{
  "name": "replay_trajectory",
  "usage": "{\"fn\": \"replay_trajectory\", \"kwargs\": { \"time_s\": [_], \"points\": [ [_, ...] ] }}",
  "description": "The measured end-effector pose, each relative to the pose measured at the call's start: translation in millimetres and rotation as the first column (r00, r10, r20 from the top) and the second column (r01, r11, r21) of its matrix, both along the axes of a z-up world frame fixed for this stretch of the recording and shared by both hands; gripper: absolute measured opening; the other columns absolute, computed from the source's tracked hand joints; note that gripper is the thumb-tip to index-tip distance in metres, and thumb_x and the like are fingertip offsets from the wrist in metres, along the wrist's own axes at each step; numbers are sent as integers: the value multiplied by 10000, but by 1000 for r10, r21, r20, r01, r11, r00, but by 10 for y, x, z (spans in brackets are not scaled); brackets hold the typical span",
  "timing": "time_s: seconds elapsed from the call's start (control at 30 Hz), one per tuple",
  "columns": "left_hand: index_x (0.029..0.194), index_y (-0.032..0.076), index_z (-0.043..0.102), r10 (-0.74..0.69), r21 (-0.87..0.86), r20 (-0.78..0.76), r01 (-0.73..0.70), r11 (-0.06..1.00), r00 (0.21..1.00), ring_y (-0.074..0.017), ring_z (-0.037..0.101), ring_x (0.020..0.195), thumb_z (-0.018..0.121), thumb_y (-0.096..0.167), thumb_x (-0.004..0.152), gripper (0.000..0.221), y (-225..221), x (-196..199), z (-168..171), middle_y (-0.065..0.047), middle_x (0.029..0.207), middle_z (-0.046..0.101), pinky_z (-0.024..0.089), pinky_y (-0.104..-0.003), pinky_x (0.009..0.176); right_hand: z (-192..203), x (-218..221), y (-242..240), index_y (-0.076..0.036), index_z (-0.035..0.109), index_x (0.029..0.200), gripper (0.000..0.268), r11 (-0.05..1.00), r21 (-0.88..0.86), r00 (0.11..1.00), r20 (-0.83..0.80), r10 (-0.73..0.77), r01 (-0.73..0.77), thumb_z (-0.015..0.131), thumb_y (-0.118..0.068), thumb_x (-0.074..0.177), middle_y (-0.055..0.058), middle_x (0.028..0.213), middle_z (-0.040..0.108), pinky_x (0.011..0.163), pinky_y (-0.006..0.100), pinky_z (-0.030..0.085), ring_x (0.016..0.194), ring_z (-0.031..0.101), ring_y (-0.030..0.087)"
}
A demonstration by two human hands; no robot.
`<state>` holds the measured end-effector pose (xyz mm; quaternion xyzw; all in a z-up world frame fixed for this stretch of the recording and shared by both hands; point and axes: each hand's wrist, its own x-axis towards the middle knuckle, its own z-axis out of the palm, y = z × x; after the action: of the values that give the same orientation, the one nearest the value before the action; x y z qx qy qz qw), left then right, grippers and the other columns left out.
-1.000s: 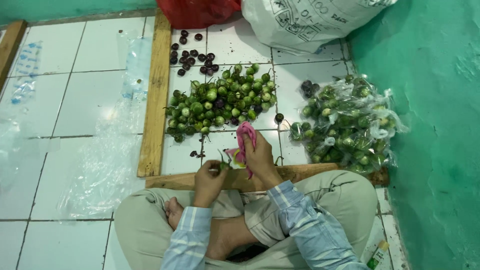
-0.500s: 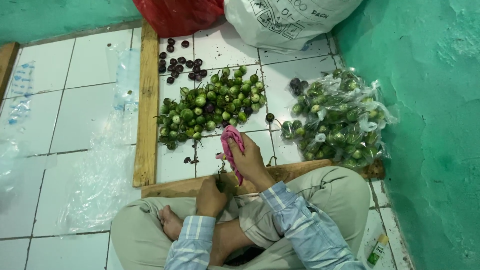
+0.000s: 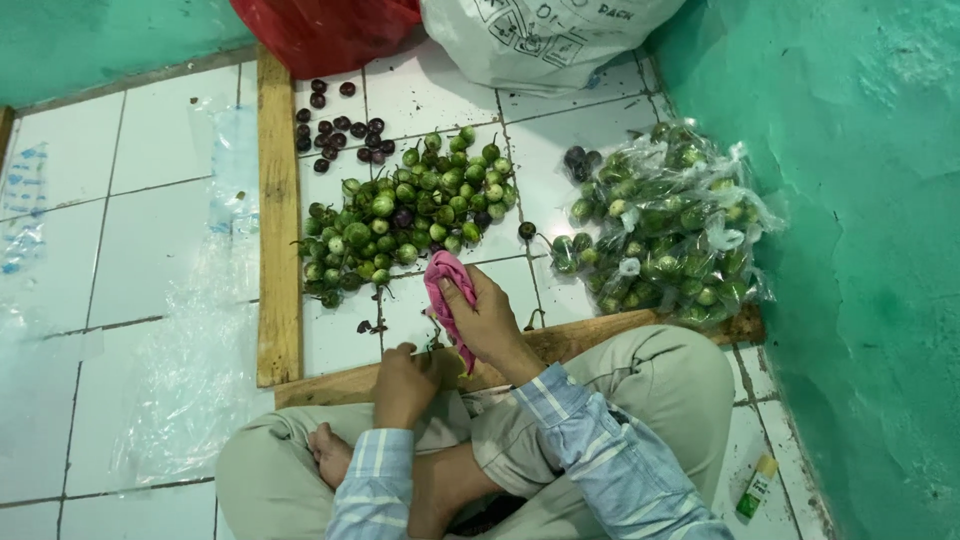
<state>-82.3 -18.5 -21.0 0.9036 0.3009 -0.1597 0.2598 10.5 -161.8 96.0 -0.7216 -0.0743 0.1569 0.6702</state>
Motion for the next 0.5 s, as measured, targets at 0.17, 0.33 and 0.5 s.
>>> {"fn": "replay_trajectory", "kwargs": {
  "time_s": [0.17,0.33,0.5],
  "points": [
    [1249,-40,663,-137,90,222,119,989,965,-492,632,1158,710,153,828,466,83,258,-303,-259,1176,637,549,-587,928,-157,43,0,-123,681,991,232,998,65,1000,16,-11,10,602,-340,1017,120,682,647,705,416,530,709,642,251],
    [1219,21,675,-256,166,293,215,962,921,-458,622,1146,755,223,787,484,41,617,-741,-215,1171,632,534,-555,937,-44,73,-42,-108,674,948,205,980,196,998,64,-25,12,620,-288,1029,93,640,642,660,380,543,678,618,182],
    [1223,89,660,-343,243,328,272,931,881,-396,600,1168,770,260,785,483,-168,1011,-983,-154,1189,613,520,-518,940,214,98,-94,-97,653,910,181,932,363,997,75,-17,-12,586,-200,1043,88,551,653,646,329,588,547,700,178]
  ]
}}
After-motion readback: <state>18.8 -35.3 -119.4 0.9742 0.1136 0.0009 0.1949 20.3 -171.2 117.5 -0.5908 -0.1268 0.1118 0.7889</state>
